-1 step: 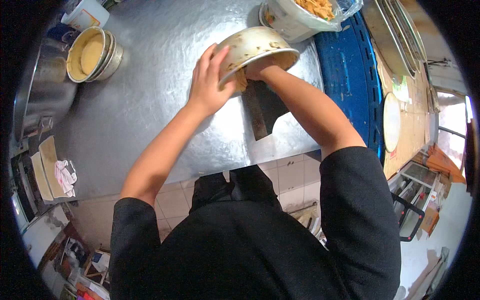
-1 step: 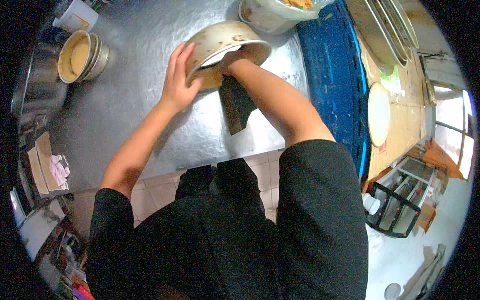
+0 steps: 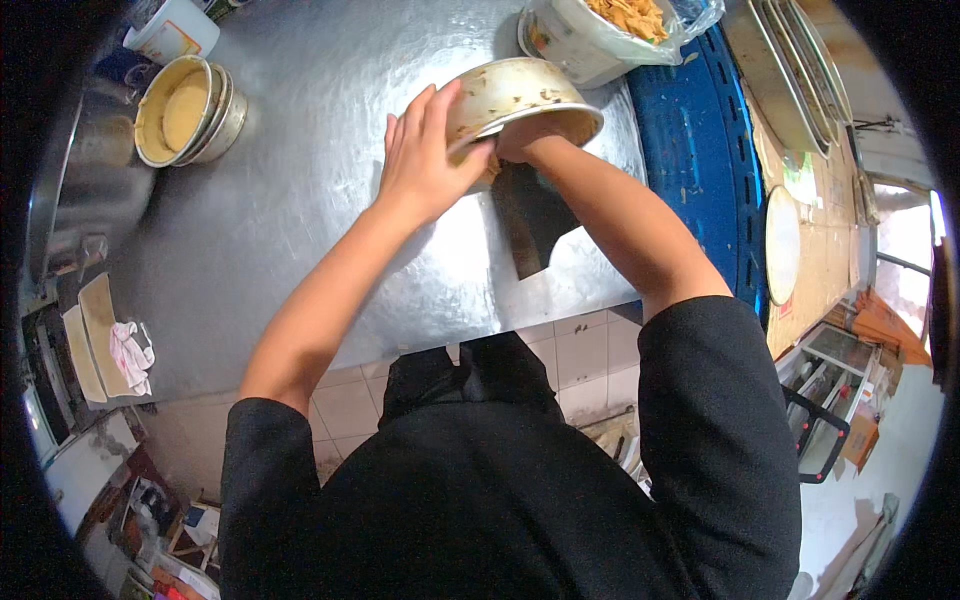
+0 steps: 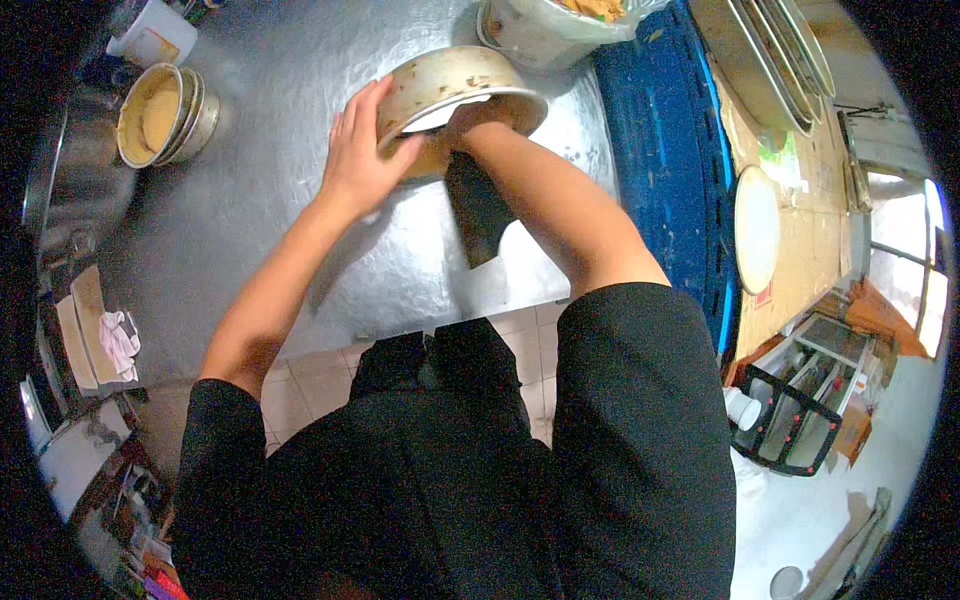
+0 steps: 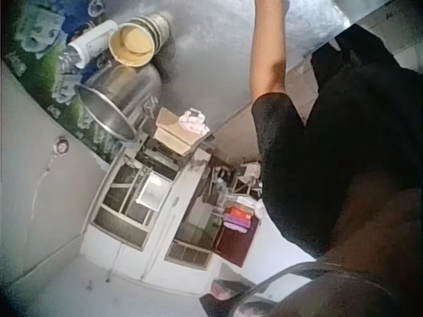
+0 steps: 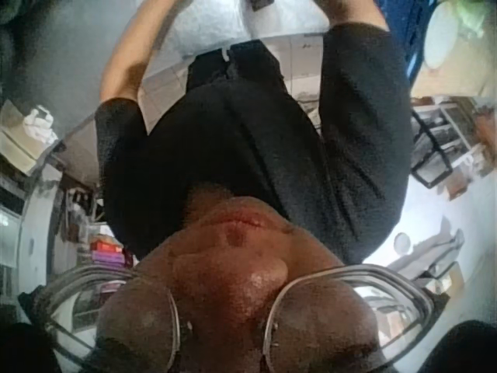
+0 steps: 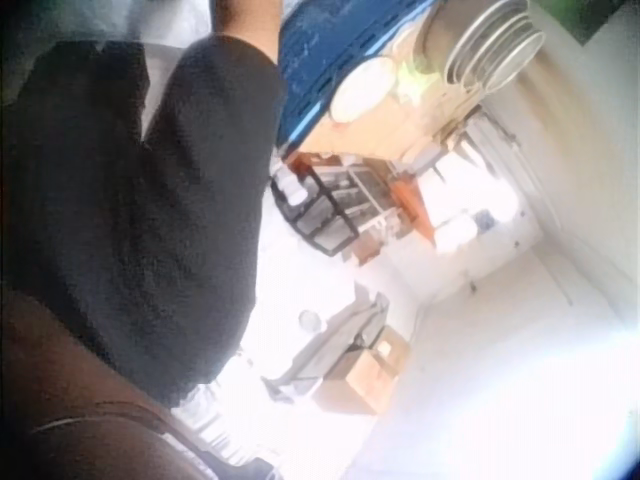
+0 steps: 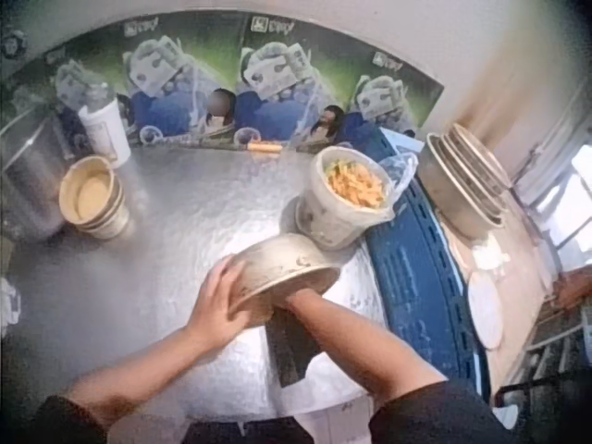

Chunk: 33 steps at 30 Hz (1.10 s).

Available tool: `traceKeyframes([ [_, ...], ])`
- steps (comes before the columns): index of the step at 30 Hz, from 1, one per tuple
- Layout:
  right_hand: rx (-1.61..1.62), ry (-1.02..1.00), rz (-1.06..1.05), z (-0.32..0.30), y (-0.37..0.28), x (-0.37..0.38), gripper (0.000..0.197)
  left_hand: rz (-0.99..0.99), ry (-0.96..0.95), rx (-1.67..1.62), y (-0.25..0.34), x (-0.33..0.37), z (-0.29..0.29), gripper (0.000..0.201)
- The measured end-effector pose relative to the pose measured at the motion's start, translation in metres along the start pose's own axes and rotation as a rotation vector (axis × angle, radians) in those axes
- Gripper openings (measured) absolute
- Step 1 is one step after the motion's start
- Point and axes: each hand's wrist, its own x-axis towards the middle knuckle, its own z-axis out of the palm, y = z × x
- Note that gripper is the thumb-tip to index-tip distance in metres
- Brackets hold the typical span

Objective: The person prepares cake tins by lining the bottoms with parchment paper circles and scraping excess batter from the inner sides using a flat scraper, then stacks the cleaned tins on a metal prep table.

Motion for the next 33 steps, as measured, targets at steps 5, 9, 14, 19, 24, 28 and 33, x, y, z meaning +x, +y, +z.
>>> traceKeyframes([
  [5, -0.01, 0.031, 0.102, 0.002, 0.005, -0.004, 0.051, -0.094, -0.015, -0.017, 0.028, 0.041, 0.012, 0.06],
  [9, 0.071, -0.164, 0.078, -0.011, -0.029, -0.013, 0.048, -0.092, 0.24, -0.243, -0.009, 0.003, 0.011, 0.059],
  [14, 0.145, -0.208, 0.092, -0.016, -0.024, -0.007, 0.039, -0.157, 0.158, -0.408, -0.049, -0.027, 0.024, 0.075],
  [19, 0.06, -0.116, 0.209, -0.023, -0.015, -0.007, 0.04, 0.03, 0.135, -0.16, -0.003, 0.037, -0.007, 0.072],
  [24, 0.011, 0.041, 0.177, 0.0, -0.01, 0.001, 0.057, -0.05, 0.21, -0.15, -0.002, 0.028, 0.011, 0.059],
  [28, -0.036, 0.18, -0.049, 0.027, -0.018, 0.024, 0.046, -0.099, 0.38, -0.522, -0.04, -0.027, 0.052, 0.064],
  [33, 0.016, 0.087, 0.158, 0.012, 0.015, 0.03, 0.065, -0.093, -0.005, -0.193, -0.046, -0.02, 0.025, 0.088],
])
